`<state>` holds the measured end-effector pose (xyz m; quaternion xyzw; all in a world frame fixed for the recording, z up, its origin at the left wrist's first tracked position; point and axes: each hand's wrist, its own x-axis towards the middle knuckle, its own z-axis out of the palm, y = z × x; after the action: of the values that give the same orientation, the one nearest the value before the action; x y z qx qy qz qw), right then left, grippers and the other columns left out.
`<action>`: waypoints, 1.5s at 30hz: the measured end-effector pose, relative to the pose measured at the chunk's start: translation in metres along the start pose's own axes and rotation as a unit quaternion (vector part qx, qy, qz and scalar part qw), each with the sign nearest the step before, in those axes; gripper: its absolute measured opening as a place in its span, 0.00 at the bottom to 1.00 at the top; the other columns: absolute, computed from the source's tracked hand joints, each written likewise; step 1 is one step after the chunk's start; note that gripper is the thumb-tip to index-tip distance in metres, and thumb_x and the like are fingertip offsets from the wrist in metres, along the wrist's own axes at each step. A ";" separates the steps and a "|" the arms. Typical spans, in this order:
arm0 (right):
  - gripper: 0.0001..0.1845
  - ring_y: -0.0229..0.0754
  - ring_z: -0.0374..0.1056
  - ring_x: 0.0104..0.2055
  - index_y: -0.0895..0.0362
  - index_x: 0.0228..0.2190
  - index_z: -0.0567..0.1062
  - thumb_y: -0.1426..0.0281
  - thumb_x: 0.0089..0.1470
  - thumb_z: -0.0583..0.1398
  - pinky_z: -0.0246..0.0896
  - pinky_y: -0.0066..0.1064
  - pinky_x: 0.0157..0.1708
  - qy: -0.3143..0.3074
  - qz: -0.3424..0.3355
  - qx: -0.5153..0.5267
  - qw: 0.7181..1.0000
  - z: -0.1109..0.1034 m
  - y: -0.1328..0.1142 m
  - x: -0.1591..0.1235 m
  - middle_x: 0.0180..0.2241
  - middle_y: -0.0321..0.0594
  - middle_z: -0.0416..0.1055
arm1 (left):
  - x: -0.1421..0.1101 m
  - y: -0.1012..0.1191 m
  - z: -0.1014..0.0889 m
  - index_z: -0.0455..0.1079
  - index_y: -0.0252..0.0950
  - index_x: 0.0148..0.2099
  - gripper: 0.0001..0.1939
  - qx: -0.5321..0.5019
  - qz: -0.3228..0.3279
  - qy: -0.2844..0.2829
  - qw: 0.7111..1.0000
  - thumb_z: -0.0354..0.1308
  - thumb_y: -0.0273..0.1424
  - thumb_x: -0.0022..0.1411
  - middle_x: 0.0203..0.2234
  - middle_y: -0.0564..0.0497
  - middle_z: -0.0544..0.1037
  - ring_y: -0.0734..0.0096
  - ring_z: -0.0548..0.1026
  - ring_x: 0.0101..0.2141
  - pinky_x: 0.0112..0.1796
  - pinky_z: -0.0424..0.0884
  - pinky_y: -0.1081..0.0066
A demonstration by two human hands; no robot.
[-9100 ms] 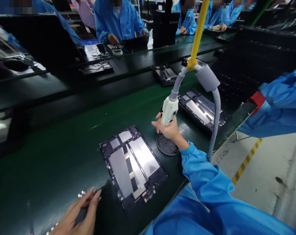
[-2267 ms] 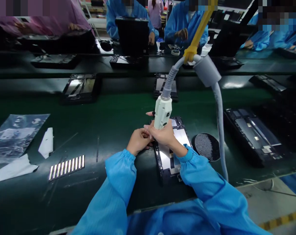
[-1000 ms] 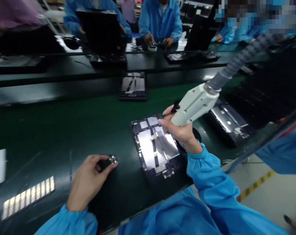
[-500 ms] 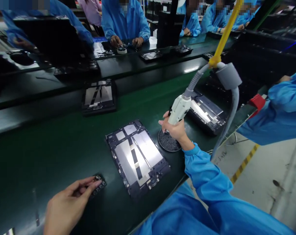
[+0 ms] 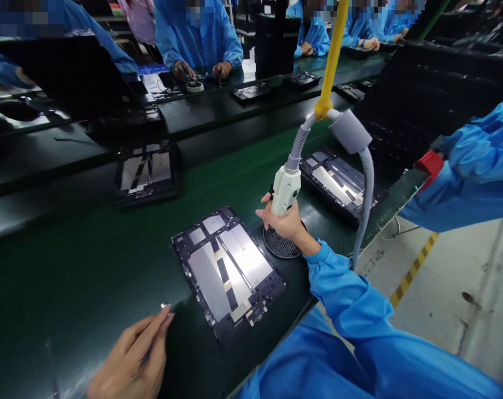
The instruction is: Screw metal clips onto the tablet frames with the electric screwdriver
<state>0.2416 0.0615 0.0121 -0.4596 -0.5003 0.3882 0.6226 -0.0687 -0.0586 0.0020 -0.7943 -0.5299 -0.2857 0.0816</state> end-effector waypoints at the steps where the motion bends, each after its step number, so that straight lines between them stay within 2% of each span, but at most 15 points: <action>1: 0.12 0.36 0.62 0.13 0.55 0.31 0.69 0.69 0.42 0.65 0.62 0.32 0.19 0.001 0.001 -0.002 1.000 0.001 0.000 0.000 0.12 0.25 0.65 | -0.001 0.001 0.000 0.75 0.39 0.46 0.10 -0.003 -0.007 -0.002 1.000 0.54 0.33 0.67 0.33 0.52 0.79 0.72 0.77 0.30 0.34 0.69 0.72; 6: 0.13 0.35 0.61 0.13 0.55 0.32 0.70 0.69 0.42 0.65 0.61 0.31 0.18 0.005 0.004 -0.011 1.000 0.001 0.001 0.000 0.12 0.25 0.65 | -0.010 0.002 0.003 0.75 0.42 0.44 0.11 -0.050 -0.144 -0.009 0.988 0.58 0.40 0.63 0.34 0.54 0.81 0.69 0.78 0.32 0.33 0.72 0.71; 10: 0.13 0.35 0.61 0.13 0.55 0.34 0.70 0.72 0.43 0.65 0.63 0.31 0.19 0.009 -0.024 -0.016 1.000 0.000 -0.006 -0.001 0.12 0.25 0.65 | -0.012 0.002 0.009 0.78 0.42 0.37 0.13 -0.118 -0.135 -0.047 0.983 0.56 0.42 0.63 0.33 0.53 0.82 0.66 0.80 0.32 0.33 0.74 0.70; 14: 0.16 0.34 0.60 0.12 0.54 0.37 0.69 0.71 0.46 0.66 0.59 0.29 0.16 0.011 -0.056 0.027 0.998 0.011 -0.030 -0.007 0.13 0.24 0.65 | -0.004 0.018 0.021 0.78 0.39 0.36 0.14 -0.145 -0.164 -0.060 0.974 0.55 0.40 0.63 0.31 0.51 0.82 0.67 0.80 0.31 0.32 0.75 0.72; 17: 0.18 0.33 0.60 0.12 0.53 0.41 0.68 0.69 0.48 0.66 0.59 0.27 0.15 -0.034 -0.059 0.084 0.994 0.040 -0.051 -0.013 0.13 0.22 0.65 | 0.003 0.029 0.032 0.78 0.38 0.39 0.12 -0.175 -0.208 -0.070 0.960 0.54 0.36 0.62 0.26 0.52 0.82 0.70 0.78 0.24 0.28 0.75 0.72; 20: 0.20 0.34 0.61 0.13 0.53 0.43 0.68 0.70 0.48 0.66 0.61 0.29 0.17 -0.111 -0.049 0.091 0.988 0.085 -0.061 -0.021 0.14 0.24 0.67 | 0.005 0.035 0.037 0.78 0.38 0.36 0.10 -0.216 -0.226 -0.058 0.948 0.56 0.35 0.60 0.22 0.54 0.80 0.73 0.75 0.20 0.25 0.74 0.74; 24: 0.18 0.35 0.62 0.14 0.54 0.40 0.70 0.72 0.46 0.65 0.64 0.31 0.18 -0.199 -0.008 0.069 0.978 0.140 -0.049 -0.022 0.13 0.24 0.66 | -0.001 0.035 0.033 0.77 0.38 0.30 0.08 -0.266 -0.233 0.004 0.935 0.58 0.32 0.59 0.29 0.51 0.82 0.74 0.77 0.23 0.25 0.74 0.76; 27: 0.13 0.35 0.61 0.13 0.53 0.36 0.72 0.72 0.45 0.64 0.63 0.30 0.17 -0.212 0.014 0.050 0.976 0.160 -0.032 -0.019 0.13 0.25 0.64 | -0.008 0.033 0.031 0.76 0.37 0.28 0.07 -0.296 -0.260 0.040 0.918 0.59 0.31 0.58 0.32 0.50 0.83 0.74 0.78 0.24 0.25 0.75 0.77; 31: 0.10 0.35 0.60 0.13 0.53 0.33 0.72 0.71 0.45 0.64 0.62 0.30 0.16 -0.209 0.021 0.034 0.977 0.163 -0.020 -0.020 0.12 0.25 0.63 | -0.010 0.035 0.032 0.76 0.37 0.34 0.06 -0.320 -0.277 0.041 0.905 0.58 0.31 0.59 0.23 0.54 0.80 0.75 0.77 0.22 0.26 0.75 0.77; 35: 0.06 0.35 0.61 0.14 0.52 0.27 0.70 0.71 0.46 0.64 0.64 0.32 0.19 -0.213 0.006 0.020 0.977 0.161 -0.020 -0.022 0.13 0.26 0.63 | -0.007 0.037 0.032 0.76 0.36 0.41 0.10 -0.310 -0.275 0.033 0.910 0.55 0.32 0.63 0.27 0.51 0.81 0.75 0.77 0.23 0.27 0.75 0.76; 39: 0.09 0.36 0.62 0.16 0.52 0.21 0.67 0.70 0.48 0.63 0.66 0.33 0.20 -0.214 -0.005 0.001 0.977 0.162 -0.019 -0.023 0.13 0.28 0.62 | -0.007 0.037 0.030 0.75 0.37 0.40 0.10 -0.309 -0.275 0.024 0.910 0.53 0.33 0.65 0.28 0.51 0.79 0.74 0.77 0.25 0.28 0.74 0.76; 45: 0.08 0.37 0.62 0.16 0.51 0.24 0.68 0.71 0.47 0.63 0.66 0.33 0.20 -0.212 0.000 0.009 0.977 0.163 -0.016 -0.022 0.13 0.27 0.62 | -0.010 0.035 0.030 0.74 0.37 0.41 0.09 -0.319 -0.279 0.037 0.905 0.53 0.32 0.65 0.27 0.53 0.80 0.73 0.79 0.27 0.31 0.75 0.75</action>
<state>0.0780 0.0661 0.0339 -0.3612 -0.6173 0.4818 0.5064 -0.0296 -0.0685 -0.0224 -0.5865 -0.6070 -0.4796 -0.2398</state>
